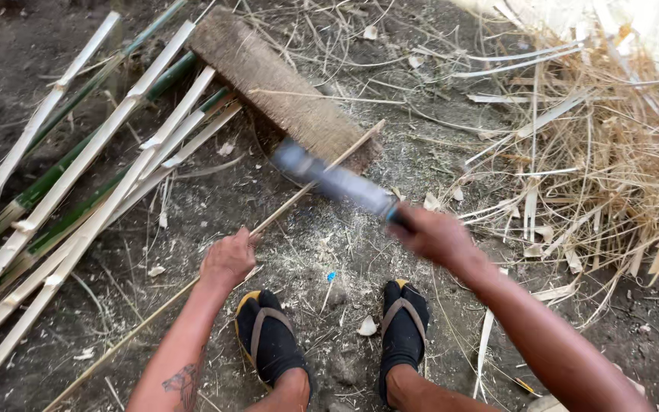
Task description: The person uses a machete to split bamboo poles into thin strips. They repeatedly strike the bamboo against a wooden block to separate it into smaller pieces, handling multiple bamboo poles throughout the process.
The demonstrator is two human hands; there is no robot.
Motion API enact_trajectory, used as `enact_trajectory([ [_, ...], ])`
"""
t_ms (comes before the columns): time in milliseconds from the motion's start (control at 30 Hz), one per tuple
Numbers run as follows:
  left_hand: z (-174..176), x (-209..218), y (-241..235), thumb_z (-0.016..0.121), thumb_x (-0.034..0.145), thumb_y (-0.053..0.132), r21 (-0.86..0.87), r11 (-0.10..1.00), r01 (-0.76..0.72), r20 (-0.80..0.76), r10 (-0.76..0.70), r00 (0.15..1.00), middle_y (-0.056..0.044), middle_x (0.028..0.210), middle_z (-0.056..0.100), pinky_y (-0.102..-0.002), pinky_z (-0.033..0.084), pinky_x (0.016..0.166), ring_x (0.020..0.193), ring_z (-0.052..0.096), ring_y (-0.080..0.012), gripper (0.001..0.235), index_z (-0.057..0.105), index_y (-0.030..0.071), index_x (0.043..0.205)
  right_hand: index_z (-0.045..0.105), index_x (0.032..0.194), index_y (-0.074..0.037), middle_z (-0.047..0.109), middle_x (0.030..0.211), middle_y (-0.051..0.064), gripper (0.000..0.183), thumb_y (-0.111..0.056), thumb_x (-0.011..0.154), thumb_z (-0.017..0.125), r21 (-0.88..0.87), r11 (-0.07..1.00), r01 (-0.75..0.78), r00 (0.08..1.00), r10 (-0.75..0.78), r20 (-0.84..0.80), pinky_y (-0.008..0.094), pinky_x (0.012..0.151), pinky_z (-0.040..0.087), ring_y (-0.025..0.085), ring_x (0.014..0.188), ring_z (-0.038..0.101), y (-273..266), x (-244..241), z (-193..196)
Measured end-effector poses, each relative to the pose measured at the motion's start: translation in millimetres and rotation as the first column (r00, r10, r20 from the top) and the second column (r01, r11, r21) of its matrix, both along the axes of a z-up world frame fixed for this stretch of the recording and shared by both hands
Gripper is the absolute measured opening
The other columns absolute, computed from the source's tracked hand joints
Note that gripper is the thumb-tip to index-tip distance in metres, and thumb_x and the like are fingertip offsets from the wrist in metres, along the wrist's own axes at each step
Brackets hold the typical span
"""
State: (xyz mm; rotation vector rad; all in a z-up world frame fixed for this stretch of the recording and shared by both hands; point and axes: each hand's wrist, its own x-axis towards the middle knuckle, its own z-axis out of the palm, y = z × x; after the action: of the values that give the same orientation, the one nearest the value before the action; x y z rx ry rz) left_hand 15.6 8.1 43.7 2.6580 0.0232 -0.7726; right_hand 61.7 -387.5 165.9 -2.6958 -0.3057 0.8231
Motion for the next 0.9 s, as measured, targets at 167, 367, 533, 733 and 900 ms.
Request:
enact_trajectory([
  [167, 12.9, -1.5, 4.8, 0.05, 0.103, 0.027, 0.027, 0.999, -0.046, -0.075, 0.048, 0.996, -0.016, 0.073, 0.071, -0.047, 0.058, 0.071, 0.069, 0.072, -0.0291, 0.025, 0.065, 0.007, 0.101, 0.057, 0.128, -0.009, 0.06, 0.07, 0.008, 0.045, -0.046, 0.103, 0.055, 0.033, 0.786, 0.618, 0.785, -0.619, 0.032, 0.027, 0.038, 0.037, 0.013, 0.044, 0.041, -78.8, 55.6, -12.8],
  [367, 4.8, 8.6, -15.4, 0.059, 0.093, 0.029, 0.033, 0.999, -0.036, 0.476, 0.016, 0.879, -0.017, 0.097, 0.066, -0.047, 0.054, 0.075, 0.088, 0.066, -0.031, 0.032, 0.061, 0.002, 0.108, 0.054, 0.133, 0.001, 0.066, 0.087, 0.016, 0.053, -0.036, 0.096, 0.064, -0.06, 0.882, 0.467, 0.884, -0.463, 0.061, 0.038, 0.053, 0.051, 0.024, 0.063, 0.058, -73.8, 11.5, -90.1],
  [533, -9.8, -2.0, -43.3, 0.056, 0.1, 0.023, -0.002, 0.992, -0.124, 0.366, 0.116, 0.923, -0.019, 0.094, 0.068, -0.052, 0.057, 0.075, 0.084, 0.07, -0.0378, 0.021, 0.058, 0.003, 0.108, 0.045, 0.146, -0.003, 0.055, 0.14, 0.022, 0.073, -0.038, 0.088, 0.071, -0.193, 0.981, 0.003, 0.972, 0.042, 0.231, 0.051, 0.11, 0.046, 0.039, 0.127, 0.053, 3.5, -8.0, -88.4],
  [733, 32.4, -39.3, -54.6, 0.045, 0.1, 0.022, -0.147, 0.975, -0.168, 0.194, 0.195, 0.961, -0.02, 0.081, 0.074, -0.05, 0.06, 0.068, 0.076, 0.075, -0.0365, 0.027, 0.065, 0.004, 0.098, 0.024, 0.153, -0.008, 0.034, 0.157, 0.021, 0.095, -0.045, 0.076, 0.066, -0.492, 0.68, -0.543, 0.575, 0.728, 0.373, 0.067, 0.112, 0.021, 0.036, 0.144, 0.036, 73.4, 38.8, -14.9],
  [900, 82.6, -75.1, -5.3, 0.059, 0.087, 0.023, -0.143, 0.958, -0.248, 0.327, 0.282, 0.902, -0.018, 0.075, 0.074, -0.051, 0.06, 0.067, 0.07, 0.075, -0.0355, 0.022, 0.07, 0.004, 0.084, 0.056, 0.121, -0.02, 0.07, 0.108, -0.002, 0.031, -0.036, 0.096, 0.062, -0.495, 0.478, -0.726, 0.518, 0.853, 0.064, 0.048, 0.112, 0.043, 0.017, 0.108, 0.069, 154.5, 64.7, 26.6],
])
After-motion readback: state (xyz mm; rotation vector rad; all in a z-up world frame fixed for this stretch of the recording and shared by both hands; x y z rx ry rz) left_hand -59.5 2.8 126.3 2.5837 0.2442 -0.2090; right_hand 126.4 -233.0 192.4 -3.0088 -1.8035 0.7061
